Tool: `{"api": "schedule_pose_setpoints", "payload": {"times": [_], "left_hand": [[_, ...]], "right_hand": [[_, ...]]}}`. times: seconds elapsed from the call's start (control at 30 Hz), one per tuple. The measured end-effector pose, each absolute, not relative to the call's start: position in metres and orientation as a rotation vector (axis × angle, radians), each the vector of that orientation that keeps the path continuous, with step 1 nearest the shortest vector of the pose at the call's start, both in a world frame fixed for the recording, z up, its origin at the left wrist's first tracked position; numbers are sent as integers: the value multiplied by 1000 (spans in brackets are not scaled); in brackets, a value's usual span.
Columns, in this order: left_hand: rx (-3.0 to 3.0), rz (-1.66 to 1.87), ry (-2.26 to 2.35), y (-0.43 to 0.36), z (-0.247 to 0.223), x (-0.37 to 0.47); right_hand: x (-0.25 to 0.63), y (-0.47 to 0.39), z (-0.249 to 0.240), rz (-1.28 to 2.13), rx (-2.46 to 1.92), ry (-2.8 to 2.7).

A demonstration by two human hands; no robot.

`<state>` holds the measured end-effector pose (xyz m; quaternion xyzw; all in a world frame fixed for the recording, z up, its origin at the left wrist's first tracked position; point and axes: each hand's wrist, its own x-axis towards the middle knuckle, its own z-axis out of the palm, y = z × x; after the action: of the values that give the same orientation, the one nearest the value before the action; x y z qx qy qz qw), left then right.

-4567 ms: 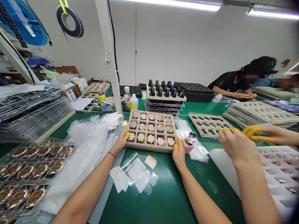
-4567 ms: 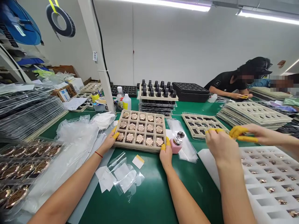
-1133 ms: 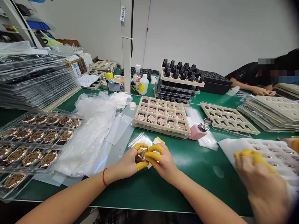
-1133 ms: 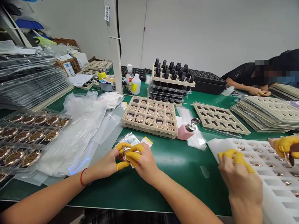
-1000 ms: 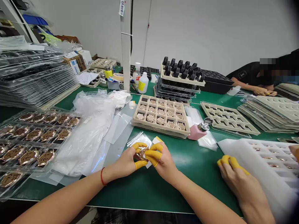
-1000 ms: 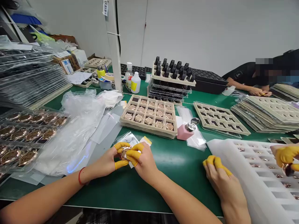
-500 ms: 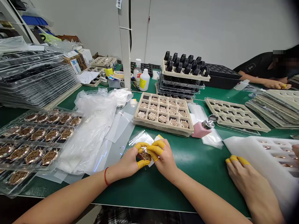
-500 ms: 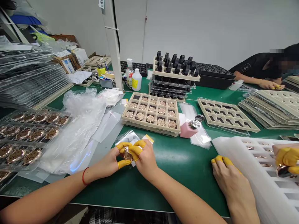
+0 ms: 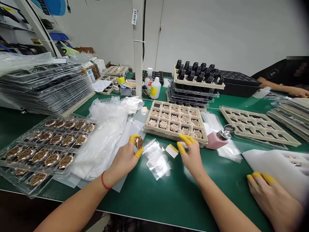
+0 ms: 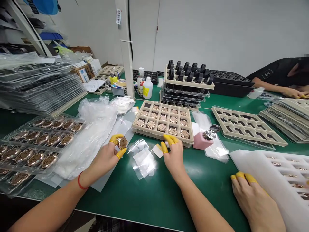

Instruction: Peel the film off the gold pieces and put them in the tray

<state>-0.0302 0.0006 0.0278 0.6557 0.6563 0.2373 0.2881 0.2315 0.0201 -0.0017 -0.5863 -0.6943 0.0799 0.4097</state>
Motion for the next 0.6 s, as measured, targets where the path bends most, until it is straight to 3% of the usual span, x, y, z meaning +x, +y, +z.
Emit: {"api": "schedule_pose_setpoints", "payload": {"times": [0.1,0.33,0.53,0.6], "left_hand": [[1744,644,1636,7,13,-24],[1274,1089,1125,23,-12,4],[1519,1194,1041,1,-6,-10],[1578,1187,995,-7,-11,-15]], "right_hand": [[218,14,-14,333,-1367,-1813],[203,4,-11,353,-1166,-1922],[217,-3,22,201,-1069,-2028],[220,-5,28,324,-1064,-2071]]}}
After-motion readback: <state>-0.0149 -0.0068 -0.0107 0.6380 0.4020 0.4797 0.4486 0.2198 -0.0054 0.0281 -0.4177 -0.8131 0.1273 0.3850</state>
